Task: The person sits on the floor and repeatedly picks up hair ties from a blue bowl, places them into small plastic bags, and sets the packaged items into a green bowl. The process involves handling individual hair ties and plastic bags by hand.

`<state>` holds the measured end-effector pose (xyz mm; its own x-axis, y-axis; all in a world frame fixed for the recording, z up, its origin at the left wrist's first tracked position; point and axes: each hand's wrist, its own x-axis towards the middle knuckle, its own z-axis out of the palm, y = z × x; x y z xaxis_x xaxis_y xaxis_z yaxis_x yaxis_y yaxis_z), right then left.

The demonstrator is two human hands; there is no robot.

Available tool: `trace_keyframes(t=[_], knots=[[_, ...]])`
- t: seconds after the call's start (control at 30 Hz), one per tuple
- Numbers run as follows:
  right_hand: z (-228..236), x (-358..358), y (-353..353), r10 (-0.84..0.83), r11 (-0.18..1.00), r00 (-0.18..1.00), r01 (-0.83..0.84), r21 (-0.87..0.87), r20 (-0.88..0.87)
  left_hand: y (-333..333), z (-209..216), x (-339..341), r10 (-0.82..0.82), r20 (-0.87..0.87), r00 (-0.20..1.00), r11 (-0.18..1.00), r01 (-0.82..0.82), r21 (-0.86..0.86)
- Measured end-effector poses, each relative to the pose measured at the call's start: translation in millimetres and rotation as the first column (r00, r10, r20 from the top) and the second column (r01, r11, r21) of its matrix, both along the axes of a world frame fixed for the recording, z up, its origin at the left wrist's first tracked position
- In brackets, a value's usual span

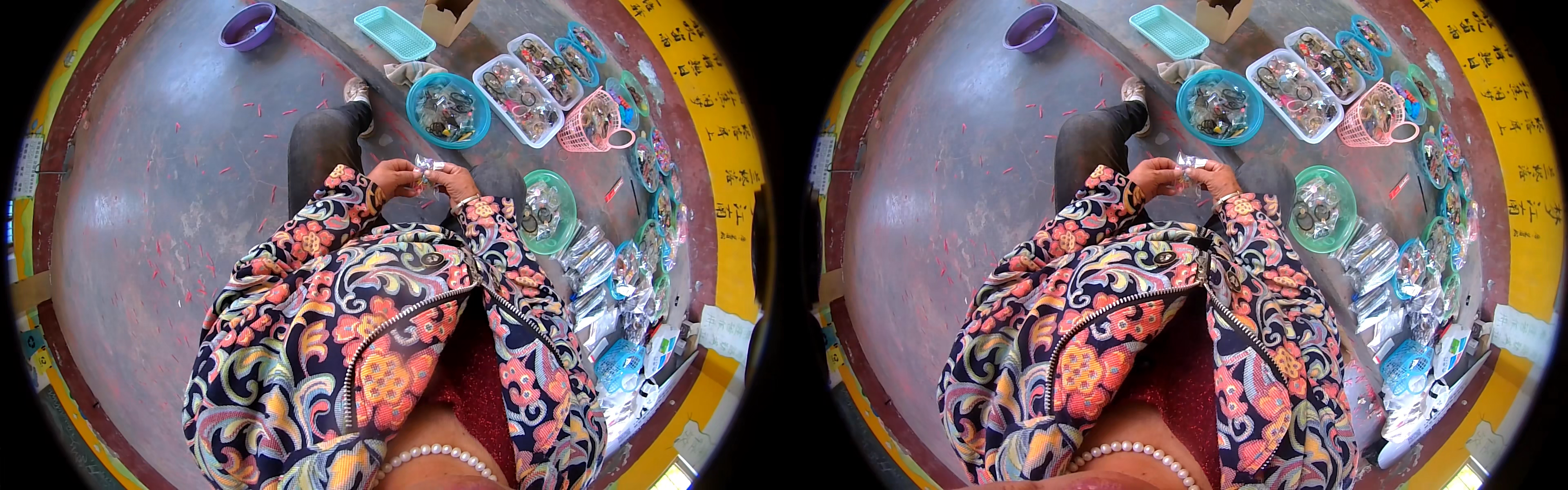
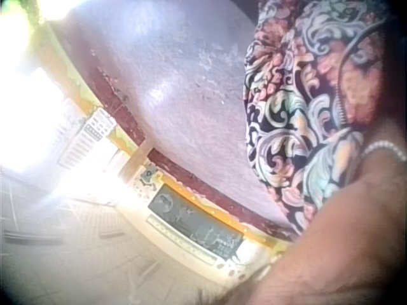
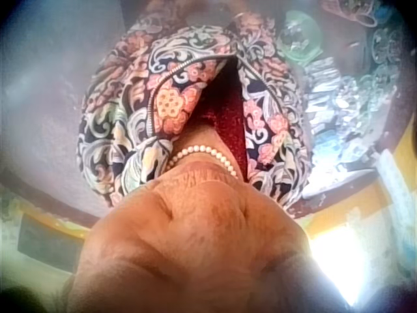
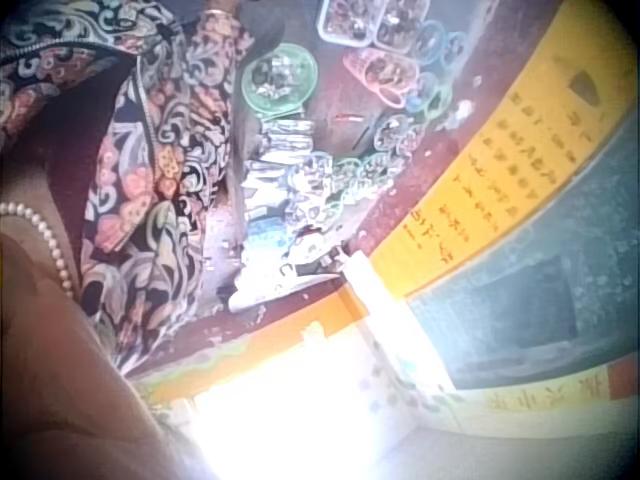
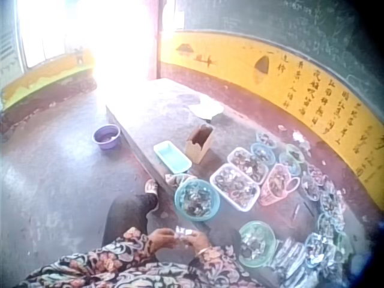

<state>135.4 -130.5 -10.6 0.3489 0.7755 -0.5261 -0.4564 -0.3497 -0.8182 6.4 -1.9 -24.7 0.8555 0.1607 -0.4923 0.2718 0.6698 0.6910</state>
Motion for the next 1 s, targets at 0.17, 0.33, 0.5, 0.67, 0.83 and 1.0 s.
trace_keyframes(t=[0.17, 0.33, 0.5, 0.67, 0.83, 1.0], knots=[[-2.4, 1.7, 1.4, 0.015, 0.999, 0.998, -0.013, -0.031, 0.055, 1.7, -4.8, 0.0, 0.039, 0.008, 0.999, 0.996, -0.040, 0.080], [-1.2, 1.1, 2.6, -0.075, 0.997, 0.997, 0.076, -0.008, 0.032, 4.6, -3.3, -2.1, -0.037, 0.007, 0.999, 0.993, 0.036, 0.117], [-3.5, 1.2, 0.5, -0.099, 0.995, 0.994, 0.099, -0.008, 0.039, 0.3, 5.2, -2.1, -0.029, -0.021, 0.999, 0.999, 0.030, 0.037], [-6.2, 3.6, -0.3, -0.104, 0.994, 0.994, 0.104, -0.010, 0.041, 0.0, 10.6, -1.0, -0.014, -0.100, 0.995, 0.999, 0.019, 0.047], [18.7, -2.7, -1.7, 0.023, 0.996, 0.988, -0.010, -0.086, 0.150, 0.0, 9.5, 1.4, 0.112, -0.046, 0.993, 0.984, -0.104, 0.148], [16.3, 3.5, 1.0, 0.043, 0.999, 0.962, -0.046, 0.004, 0.268, 1.8, 24.6, -1.3, 0.029, -0.030, 0.999, 0.913, -0.014, 0.408]])
